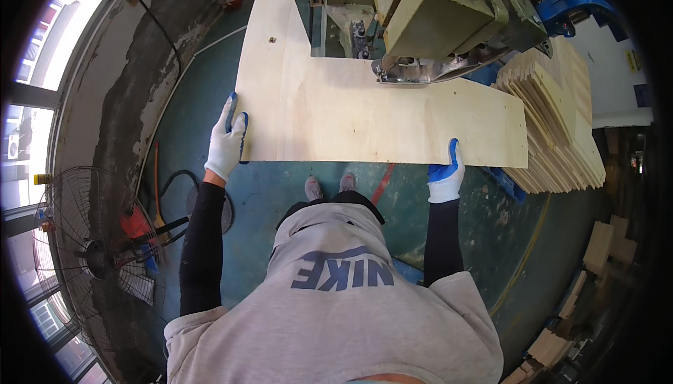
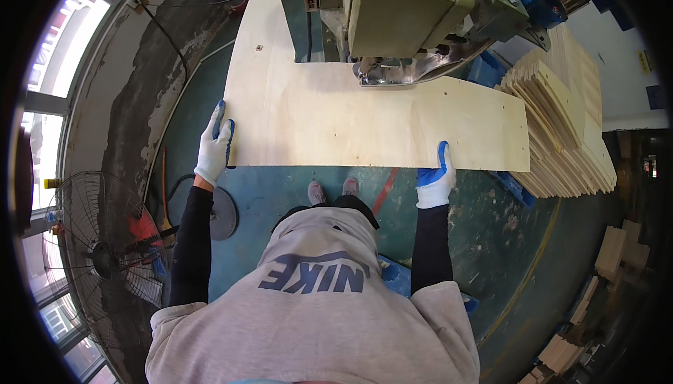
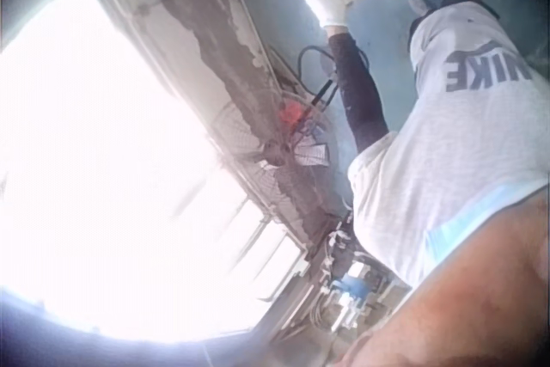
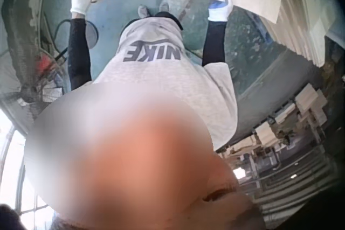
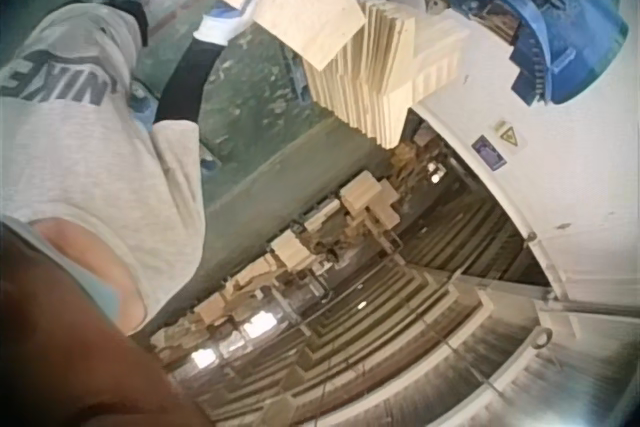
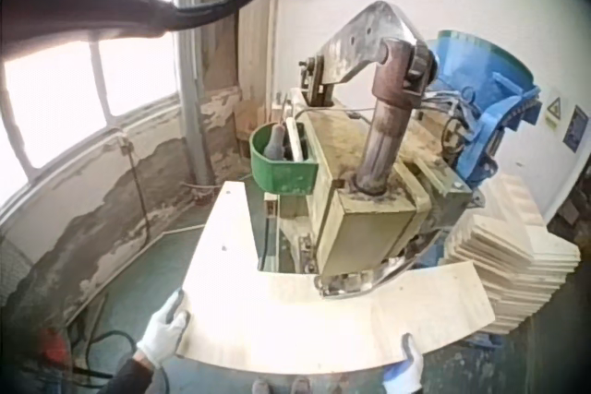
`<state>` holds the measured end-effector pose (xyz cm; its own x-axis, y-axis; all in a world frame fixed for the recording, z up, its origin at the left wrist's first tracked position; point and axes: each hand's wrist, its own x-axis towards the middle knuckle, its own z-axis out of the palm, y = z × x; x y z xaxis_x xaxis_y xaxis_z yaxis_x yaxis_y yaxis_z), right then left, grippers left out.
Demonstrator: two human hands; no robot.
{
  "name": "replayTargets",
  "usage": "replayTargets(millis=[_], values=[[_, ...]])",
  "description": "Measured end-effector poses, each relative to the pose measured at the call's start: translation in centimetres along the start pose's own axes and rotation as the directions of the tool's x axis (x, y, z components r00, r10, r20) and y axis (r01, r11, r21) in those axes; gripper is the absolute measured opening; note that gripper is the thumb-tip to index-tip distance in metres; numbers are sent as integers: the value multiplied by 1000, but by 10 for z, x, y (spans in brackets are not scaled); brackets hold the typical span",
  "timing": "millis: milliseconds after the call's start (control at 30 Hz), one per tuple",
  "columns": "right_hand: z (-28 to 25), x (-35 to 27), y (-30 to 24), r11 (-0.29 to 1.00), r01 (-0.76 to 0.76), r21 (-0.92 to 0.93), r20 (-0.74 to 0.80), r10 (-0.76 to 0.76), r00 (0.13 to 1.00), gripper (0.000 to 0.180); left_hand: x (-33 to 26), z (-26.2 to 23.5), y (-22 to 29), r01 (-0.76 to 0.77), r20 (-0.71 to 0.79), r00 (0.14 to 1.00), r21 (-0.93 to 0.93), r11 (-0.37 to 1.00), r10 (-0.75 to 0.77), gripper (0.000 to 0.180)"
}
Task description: The person places a wooden board onto a machine which fastens metal hardware into pre-drilled holes. The person picks up the board from a stack, positions it under the machine for several cycles, then places the finished board onto a separate stack.
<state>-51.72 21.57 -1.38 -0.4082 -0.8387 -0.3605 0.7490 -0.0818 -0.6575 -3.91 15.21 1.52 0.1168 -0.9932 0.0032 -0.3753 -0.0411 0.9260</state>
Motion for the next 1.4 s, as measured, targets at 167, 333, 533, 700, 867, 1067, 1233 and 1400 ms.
replayTargets(millis=[167,333,533,700,867,1067,1233,1400], values=[[-3,1,13,1000,9,-26,-73,-11,997,44,13,2,0,-27,10,1000,142,989,26,57],[9,-13,12,1000,3,-6,-86,-3,996,43,8,-6,-5,-38,74,997,89,995,31,57],[-4,-5,20,996,85,-10,-68,-86,994,42,24,0,0,-31,75,997,28,999,29,56],[3,-11,18,997,-19,73,-29,21,999,43,30,5,5,-7,-25,1000,33,999,8,52],[-18,-18,-19,966,153,207,-46,-146,988,53,32,3,27,48,-59,997,-61,997,-51,50],[-46,-16,-26,985,170,8,-56,-169,984,49,12,-42,2,131,-127,981,-135,982,-149,47],[-13,-48,37,987,-116,108,-43,121,992,45,-11,-145,-30,79,-296,952,1,997,-75,46],[35,-40,60,991,-130,40,17,129,992,45,-9,-179,-43,79,-324,943,-11,997,-78,46]])
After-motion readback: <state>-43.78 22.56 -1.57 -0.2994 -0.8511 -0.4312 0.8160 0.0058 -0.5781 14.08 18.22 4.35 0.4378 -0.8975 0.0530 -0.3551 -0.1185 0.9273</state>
